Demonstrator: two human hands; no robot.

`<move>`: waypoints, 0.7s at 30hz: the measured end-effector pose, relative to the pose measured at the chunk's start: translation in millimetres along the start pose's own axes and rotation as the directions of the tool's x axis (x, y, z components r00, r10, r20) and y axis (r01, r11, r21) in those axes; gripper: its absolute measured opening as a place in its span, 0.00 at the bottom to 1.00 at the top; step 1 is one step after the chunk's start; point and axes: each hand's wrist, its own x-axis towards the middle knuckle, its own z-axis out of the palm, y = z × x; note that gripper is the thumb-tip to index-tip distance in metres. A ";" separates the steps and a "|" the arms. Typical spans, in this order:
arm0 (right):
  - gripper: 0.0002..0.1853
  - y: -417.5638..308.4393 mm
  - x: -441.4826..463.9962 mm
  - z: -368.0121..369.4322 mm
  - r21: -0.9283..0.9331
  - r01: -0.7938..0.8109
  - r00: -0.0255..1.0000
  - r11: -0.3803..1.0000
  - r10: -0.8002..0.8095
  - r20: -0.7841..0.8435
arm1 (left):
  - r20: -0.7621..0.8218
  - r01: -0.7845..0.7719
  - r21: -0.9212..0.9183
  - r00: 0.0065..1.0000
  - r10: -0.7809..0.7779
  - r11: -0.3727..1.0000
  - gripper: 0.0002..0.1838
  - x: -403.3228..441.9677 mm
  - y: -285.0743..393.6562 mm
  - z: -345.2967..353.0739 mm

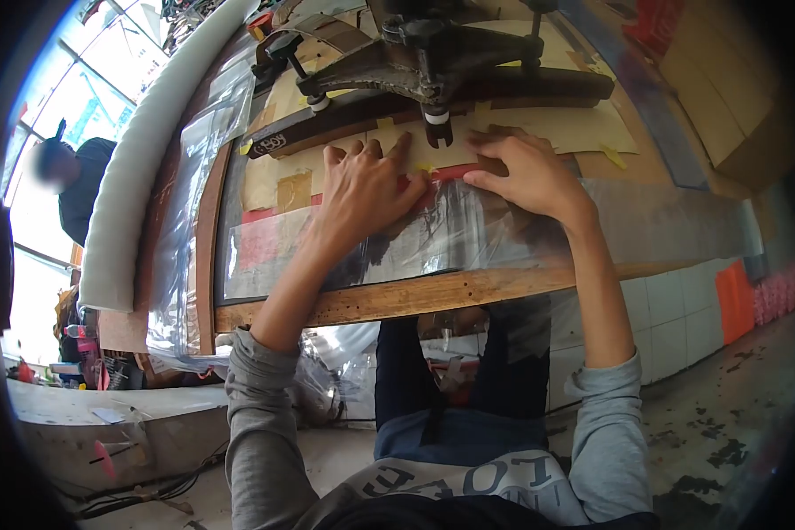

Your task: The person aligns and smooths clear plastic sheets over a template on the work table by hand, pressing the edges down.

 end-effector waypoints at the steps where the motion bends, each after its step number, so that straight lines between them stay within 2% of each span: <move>1: 0.27 -2.2 0.9 -2.2 -0.021 -0.055 0.996 0.998 0.056 0.070 | 0.003 0.002 0.006 1.000 -0.002 1.000 0.31 -0.1 0.5 -0.7; 3: 0.29 -8.3 2.8 -10.5 -0.074 -0.162 0.963 0.984 0.174 0.204 | 0.008 0.002 0.016 1.000 -0.002 1.000 0.31 0.7 2.0 -1.7; 6: 0.27 -0.5 -0.7 -2.0 -0.054 -0.020 0.998 0.998 0.023 0.057 | 0.005 0.007 0.007 1.000 -0.007 1.000 0.31 2.2 2.3 0.0; 15: 0.25 6.1 3.2 4.4 -0.105 -0.019 0.997 0.994 0.027 0.069 | 0.029 0.018 0.000 0.999 -0.018 1.000 0.32 5.3 2.2 -0.6; 21: 0.23 9.7 3.9 11.2 -0.171 0.003 1.000 0.985 -0.005 -0.010 | 0.026 0.022 0.008 0.999 -0.022 1.000 0.32 6.3 1.8 1.3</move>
